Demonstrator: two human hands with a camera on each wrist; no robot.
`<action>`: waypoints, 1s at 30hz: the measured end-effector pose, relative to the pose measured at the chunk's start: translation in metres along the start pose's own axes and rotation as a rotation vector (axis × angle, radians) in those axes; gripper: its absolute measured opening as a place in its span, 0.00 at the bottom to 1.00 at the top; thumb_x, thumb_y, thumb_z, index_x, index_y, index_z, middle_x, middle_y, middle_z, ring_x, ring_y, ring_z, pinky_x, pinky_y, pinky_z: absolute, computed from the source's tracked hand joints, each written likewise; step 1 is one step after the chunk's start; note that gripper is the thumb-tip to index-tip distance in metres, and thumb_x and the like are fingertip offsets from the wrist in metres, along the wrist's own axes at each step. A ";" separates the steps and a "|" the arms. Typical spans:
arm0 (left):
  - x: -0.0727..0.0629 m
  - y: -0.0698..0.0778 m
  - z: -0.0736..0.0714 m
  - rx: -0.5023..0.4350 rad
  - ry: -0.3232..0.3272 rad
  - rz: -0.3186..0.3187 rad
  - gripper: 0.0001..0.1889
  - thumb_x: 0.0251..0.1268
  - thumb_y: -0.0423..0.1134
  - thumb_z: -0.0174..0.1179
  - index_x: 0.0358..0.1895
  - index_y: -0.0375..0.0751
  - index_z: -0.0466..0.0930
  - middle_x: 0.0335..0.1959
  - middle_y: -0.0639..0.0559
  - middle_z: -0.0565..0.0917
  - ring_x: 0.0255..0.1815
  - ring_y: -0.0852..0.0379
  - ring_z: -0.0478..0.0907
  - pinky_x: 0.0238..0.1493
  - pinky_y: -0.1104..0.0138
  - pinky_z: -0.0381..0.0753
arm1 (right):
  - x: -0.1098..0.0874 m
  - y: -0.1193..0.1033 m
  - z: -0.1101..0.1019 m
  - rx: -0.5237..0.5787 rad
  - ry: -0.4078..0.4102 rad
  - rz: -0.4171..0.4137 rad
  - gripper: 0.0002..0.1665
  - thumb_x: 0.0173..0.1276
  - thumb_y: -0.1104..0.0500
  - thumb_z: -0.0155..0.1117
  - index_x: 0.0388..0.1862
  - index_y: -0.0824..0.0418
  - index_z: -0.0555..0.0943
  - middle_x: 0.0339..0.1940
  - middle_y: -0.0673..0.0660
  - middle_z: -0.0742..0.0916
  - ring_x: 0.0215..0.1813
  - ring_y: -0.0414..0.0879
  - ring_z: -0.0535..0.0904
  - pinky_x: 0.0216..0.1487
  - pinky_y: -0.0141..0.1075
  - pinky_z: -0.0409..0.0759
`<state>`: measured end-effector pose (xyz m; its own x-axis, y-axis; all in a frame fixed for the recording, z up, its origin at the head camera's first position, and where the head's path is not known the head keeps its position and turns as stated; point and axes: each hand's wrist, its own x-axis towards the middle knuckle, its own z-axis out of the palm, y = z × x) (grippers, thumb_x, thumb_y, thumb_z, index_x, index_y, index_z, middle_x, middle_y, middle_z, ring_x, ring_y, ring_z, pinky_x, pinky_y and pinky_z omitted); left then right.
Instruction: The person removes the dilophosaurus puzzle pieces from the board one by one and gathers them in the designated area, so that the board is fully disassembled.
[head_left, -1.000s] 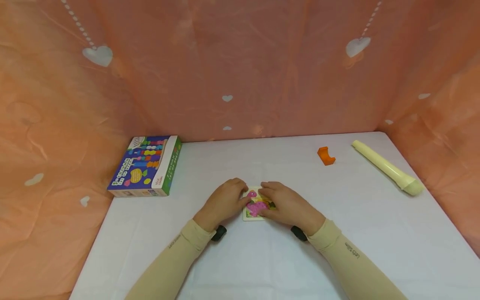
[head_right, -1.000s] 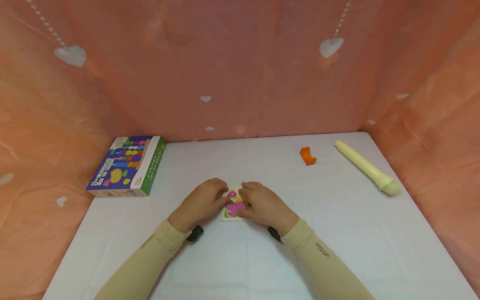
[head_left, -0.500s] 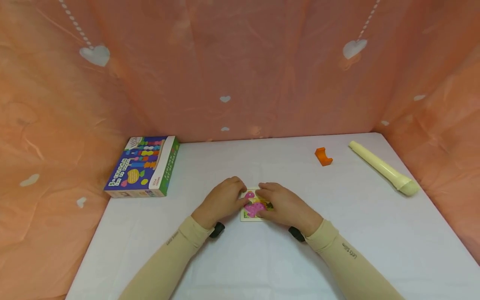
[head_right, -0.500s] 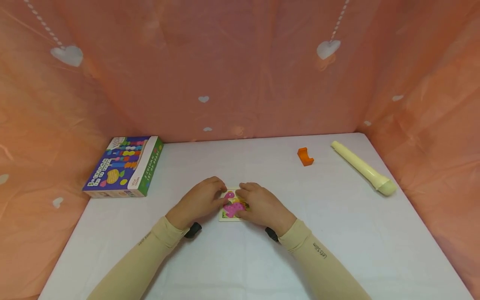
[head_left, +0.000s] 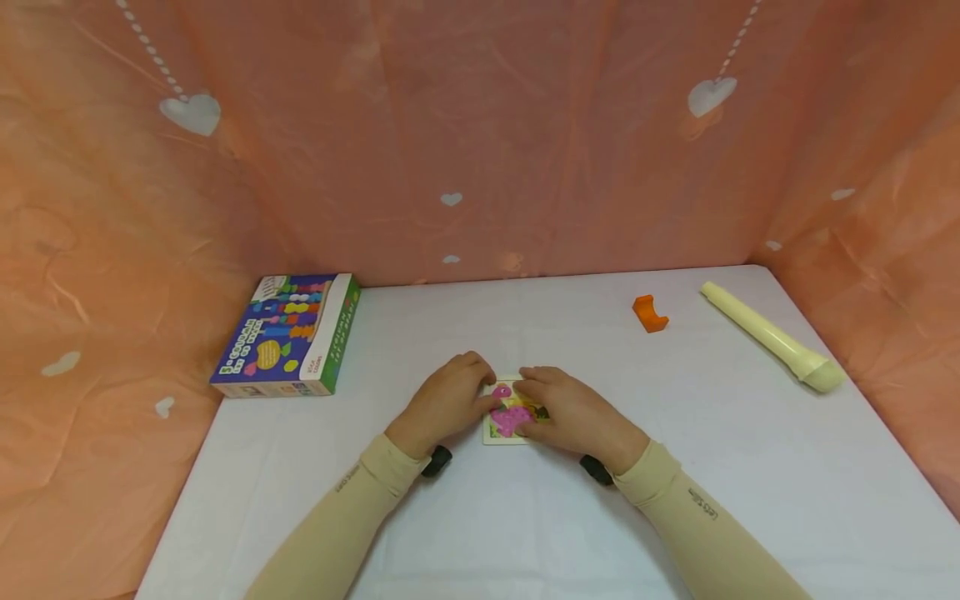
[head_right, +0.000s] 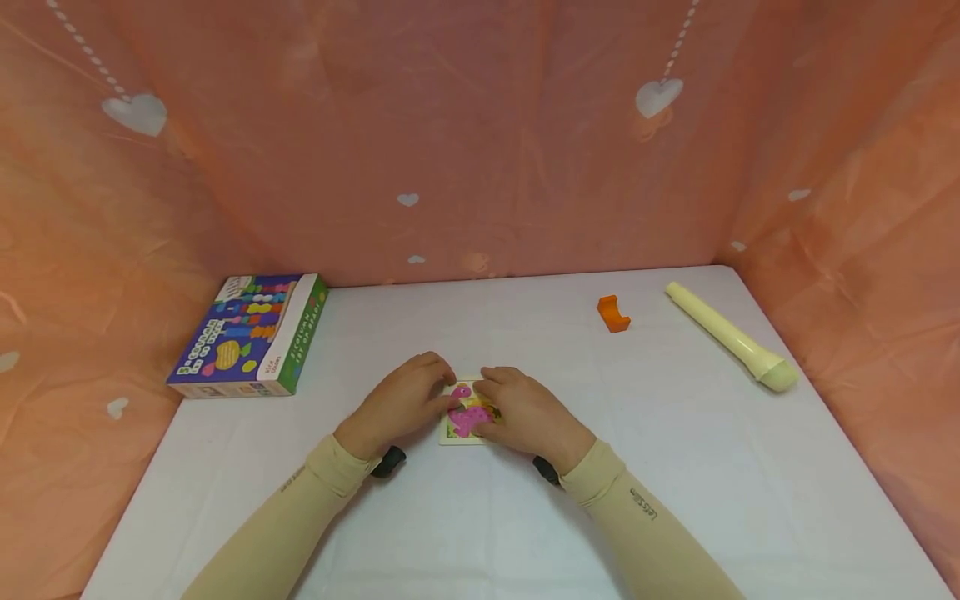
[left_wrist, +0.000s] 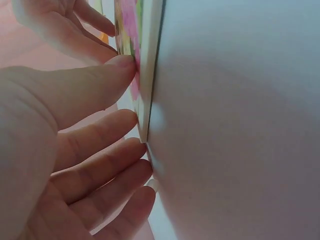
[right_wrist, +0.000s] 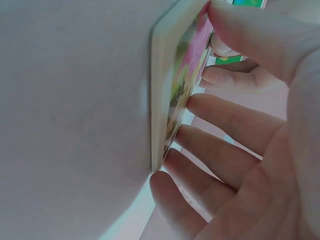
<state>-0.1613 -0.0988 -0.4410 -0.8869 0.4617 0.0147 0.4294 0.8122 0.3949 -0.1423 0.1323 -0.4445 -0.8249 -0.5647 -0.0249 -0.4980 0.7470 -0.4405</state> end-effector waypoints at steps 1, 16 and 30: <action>0.000 0.000 0.001 -0.002 0.002 -0.003 0.17 0.73 0.48 0.73 0.52 0.39 0.88 0.55 0.48 0.86 0.55 0.52 0.82 0.62 0.57 0.85 | 0.000 0.000 0.000 0.001 0.000 0.002 0.36 0.70 0.47 0.79 0.72 0.63 0.82 0.79 0.65 0.79 0.81 0.61 0.73 0.79 0.54 0.74; 0.001 0.002 0.004 -0.115 0.025 -0.080 0.16 0.71 0.47 0.74 0.51 0.40 0.88 0.45 0.51 0.84 0.45 0.56 0.79 0.53 0.60 0.85 | -0.002 0.000 0.002 0.008 0.002 0.010 0.37 0.70 0.48 0.79 0.72 0.63 0.82 0.79 0.64 0.78 0.81 0.61 0.72 0.80 0.54 0.73; 0.001 0.001 0.005 -0.107 0.039 -0.058 0.17 0.73 0.45 0.72 0.57 0.39 0.89 0.50 0.50 0.83 0.46 0.56 0.79 0.55 0.61 0.85 | 0.000 0.000 0.001 0.003 -0.001 0.001 0.37 0.70 0.48 0.79 0.72 0.64 0.82 0.79 0.65 0.78 0.81 0.62 0.73 0.79 0.55 0.74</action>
<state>-0.1611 -0.0959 -0.4455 -0.9164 0.3996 0.0240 0.3589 0.7935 0.4916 -0.1423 0.1322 -0.4456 -0.8253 -0.5640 -0.0263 -0.4961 0.7467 -0.4431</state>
